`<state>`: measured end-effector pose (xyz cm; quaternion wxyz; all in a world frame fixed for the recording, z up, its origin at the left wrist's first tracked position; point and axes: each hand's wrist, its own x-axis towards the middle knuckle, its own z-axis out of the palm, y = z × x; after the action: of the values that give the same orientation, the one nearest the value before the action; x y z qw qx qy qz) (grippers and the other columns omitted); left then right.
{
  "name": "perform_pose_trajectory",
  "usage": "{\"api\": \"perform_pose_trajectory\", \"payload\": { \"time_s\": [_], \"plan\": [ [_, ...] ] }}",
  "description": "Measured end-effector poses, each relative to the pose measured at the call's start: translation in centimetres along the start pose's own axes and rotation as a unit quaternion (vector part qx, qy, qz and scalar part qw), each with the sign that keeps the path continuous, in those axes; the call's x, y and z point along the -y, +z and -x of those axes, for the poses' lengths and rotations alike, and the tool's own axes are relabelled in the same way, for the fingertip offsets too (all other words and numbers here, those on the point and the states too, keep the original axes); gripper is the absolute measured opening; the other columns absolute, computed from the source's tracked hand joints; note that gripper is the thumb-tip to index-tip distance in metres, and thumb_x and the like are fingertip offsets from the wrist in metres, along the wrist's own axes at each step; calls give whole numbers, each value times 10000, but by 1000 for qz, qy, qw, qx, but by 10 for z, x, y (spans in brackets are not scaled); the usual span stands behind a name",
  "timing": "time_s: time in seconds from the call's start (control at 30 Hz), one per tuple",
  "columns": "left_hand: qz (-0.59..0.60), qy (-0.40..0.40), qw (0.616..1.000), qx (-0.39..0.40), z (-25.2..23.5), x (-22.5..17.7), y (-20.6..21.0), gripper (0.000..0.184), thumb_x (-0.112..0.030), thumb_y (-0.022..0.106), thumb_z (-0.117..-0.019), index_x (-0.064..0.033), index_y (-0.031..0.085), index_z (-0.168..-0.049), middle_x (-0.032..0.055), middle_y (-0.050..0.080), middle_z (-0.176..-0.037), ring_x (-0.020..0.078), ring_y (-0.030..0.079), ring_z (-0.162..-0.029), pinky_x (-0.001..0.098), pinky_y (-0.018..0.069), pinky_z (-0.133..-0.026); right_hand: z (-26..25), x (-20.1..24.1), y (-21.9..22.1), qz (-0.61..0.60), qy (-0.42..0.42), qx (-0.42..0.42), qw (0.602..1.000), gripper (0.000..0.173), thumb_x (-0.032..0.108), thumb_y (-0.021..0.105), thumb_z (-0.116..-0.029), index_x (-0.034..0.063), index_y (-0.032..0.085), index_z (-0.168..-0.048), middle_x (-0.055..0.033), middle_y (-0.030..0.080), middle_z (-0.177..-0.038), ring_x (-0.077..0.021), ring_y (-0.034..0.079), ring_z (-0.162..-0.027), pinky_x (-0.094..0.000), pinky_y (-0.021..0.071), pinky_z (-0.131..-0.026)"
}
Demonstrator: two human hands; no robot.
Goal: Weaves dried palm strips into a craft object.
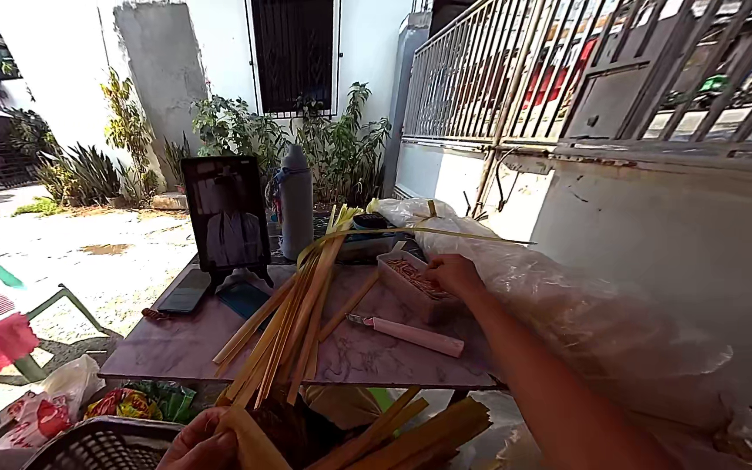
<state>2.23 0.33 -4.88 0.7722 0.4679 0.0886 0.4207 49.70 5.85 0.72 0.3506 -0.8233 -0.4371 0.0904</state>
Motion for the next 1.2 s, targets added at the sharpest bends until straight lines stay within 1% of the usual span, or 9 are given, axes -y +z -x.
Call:
{"api": "perform_pose_trajectory", "payload": {
  "time_s": [0.1,0.2,0.27,0.47,0.63,0.73,0.87,1.0,1.2],
  "plan": [
    [20,2,1000,-4,-1,-1,6,114,-175,701,-939,-220,783,-1004,-73,706,-762,-48,601,-608,118,500,-580,10,7,-2,-29,15,-23,999,225,53,620,-1009,-109,664,-1160,-310,683,-1044,-430,672,-942,-591,501,-902],
    [47,-2,999,4,-1,-3,8,116,-137,702,-932,-185,784,-999,-53,710,-759,-32,614,-604,128,511,-580,11,7,-1,-6,27,-30,999,268,36,614,-1003,-87,669,-1235,-347,658,-1171,-512,620,-1126,-662,429,-995],
    [50,-3,999,14,-1,-4,7,111,-139,709,-928,-183,779,-1002,-54,709,-761,-32,616,-612,128,509,-584,13,7,2,-35,28,-48,998,236,32,600,-1008,-81,685,-1197,-329,677,-1112,-485,645,-1053,-649,456,-950],
    [68,-6,997,25,-3,-1,13,109,-125,710,-925,-165,783,-996,-46,722,-784,-29,629,-625,128,516,-594,73,57,17,-327,-77,-83,938,146,15,592,-1008,-45,594,-1141,-109,668,-912,-121,675,-757,-300,575,-677],
    [67,-9,996,60,-4,1,17,120,-131,705,-933,-156,780,-1024,-52,725,-800,-33,634,-648,129,518,-613,167,102,46,-481,-184,38,856,240,-114,598,-936,93,718,-924,46,702,-789,-24,654,-660,-190,578,-633],
    [69,-7,995,76,-4,0,15,129,-131,692,-946,-150,774,-1044,-38,732,-821,-31,641,-663,130,525,-625,208,114,58,-574,-186,221,766,274,-64,549,-939,137,732,-907,10,738,-777,-51,703,-677,-212,608,-696],
    [69,0,994,90,-3,2,11,138,-129,681,-953,-146,772,-1056,-40,738,-839,-32,646,-672,130,529,-631,232,120,73,-618,-178,380,665,129,83,668,-923,119,780,-870,9,759,-846,-40,723,-805,-206,595,-791],
    [71,4,993,94,-3,4,11,138,-138,684,-953,-145,773,-1059,-47,735,-823,-35,646,-668,126,529,-635,240,126,81,-614,-177,358,681,206,-17,668,-907,114,775,-1024,47,737,-823,-10,696,-777,-195,588,-785],
    [83,7,993,87,-3,7,11,132,-128,698,-939,-134,774,-1047,-42,734,-808,-30,652,-660,131,536,-624,253,129,91,-622,-254,237,702,117,47,681,-948,102,776,-986,-2,771,-872,-52,735,-818,-224,613,-800]
  ]
}}
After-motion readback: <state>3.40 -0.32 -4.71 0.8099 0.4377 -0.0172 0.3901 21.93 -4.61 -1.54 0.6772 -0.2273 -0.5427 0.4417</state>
